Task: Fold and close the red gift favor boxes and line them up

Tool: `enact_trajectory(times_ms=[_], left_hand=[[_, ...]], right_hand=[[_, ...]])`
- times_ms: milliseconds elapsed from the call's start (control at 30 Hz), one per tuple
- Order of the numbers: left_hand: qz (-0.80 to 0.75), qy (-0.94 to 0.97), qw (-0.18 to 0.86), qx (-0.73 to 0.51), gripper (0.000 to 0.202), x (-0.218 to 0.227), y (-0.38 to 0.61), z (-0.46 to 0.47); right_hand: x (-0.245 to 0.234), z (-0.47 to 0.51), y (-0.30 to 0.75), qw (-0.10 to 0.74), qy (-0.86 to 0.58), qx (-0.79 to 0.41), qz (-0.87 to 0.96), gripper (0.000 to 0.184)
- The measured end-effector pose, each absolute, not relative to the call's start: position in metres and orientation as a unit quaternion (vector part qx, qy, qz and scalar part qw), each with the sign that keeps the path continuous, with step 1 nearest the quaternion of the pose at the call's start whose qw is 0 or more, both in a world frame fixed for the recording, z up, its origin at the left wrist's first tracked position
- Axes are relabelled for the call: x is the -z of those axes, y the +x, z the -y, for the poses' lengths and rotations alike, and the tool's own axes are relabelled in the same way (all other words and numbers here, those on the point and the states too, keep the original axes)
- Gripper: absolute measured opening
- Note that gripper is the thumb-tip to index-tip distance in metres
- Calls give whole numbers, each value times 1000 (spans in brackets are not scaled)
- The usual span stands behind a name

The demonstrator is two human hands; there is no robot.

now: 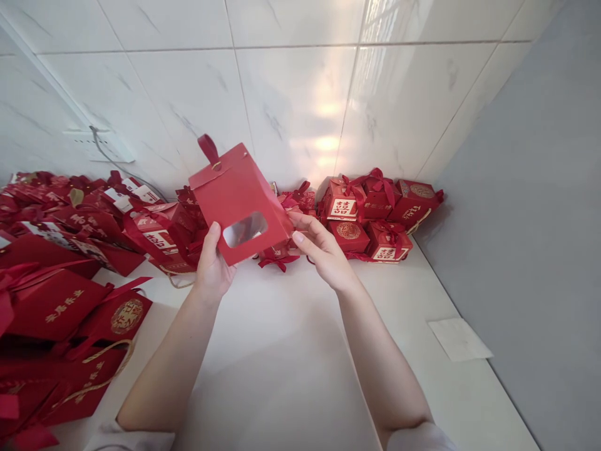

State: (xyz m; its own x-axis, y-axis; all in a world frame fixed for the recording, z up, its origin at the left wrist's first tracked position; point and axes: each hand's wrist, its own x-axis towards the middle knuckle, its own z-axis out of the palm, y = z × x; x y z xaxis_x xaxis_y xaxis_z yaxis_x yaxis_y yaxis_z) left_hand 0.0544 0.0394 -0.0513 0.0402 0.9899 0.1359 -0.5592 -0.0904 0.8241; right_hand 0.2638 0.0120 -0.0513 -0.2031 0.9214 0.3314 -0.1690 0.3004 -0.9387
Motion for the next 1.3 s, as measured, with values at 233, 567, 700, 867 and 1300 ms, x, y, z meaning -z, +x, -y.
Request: enact_trajectory(times_ms=[233, 567, 700, 867, 1300], left_hand=[[-261, 478, 545, -638, 42, 63, 46, -45], [-316, 414, 599, -609, 42, 46, 50, -35], [-316, 395, 622, -598, 40, 43, 51, -35], [-322, 382, 635, -589, 43, 44, 48, -36], [-260, 482, 492, -676, 39, 64, 48, -35]], right_hand=[[51, -10, 268, 530, -339, -491, 603, 38], [50, -9, 269, 477, -260, -515, 663, 54], [51, -9, 269, 452, -259, -517, 680, 61], [50, -9, 270, 445, -263, -500, 695, 64], [52, -4, 269, 463, -307, -264, 788, 67]])
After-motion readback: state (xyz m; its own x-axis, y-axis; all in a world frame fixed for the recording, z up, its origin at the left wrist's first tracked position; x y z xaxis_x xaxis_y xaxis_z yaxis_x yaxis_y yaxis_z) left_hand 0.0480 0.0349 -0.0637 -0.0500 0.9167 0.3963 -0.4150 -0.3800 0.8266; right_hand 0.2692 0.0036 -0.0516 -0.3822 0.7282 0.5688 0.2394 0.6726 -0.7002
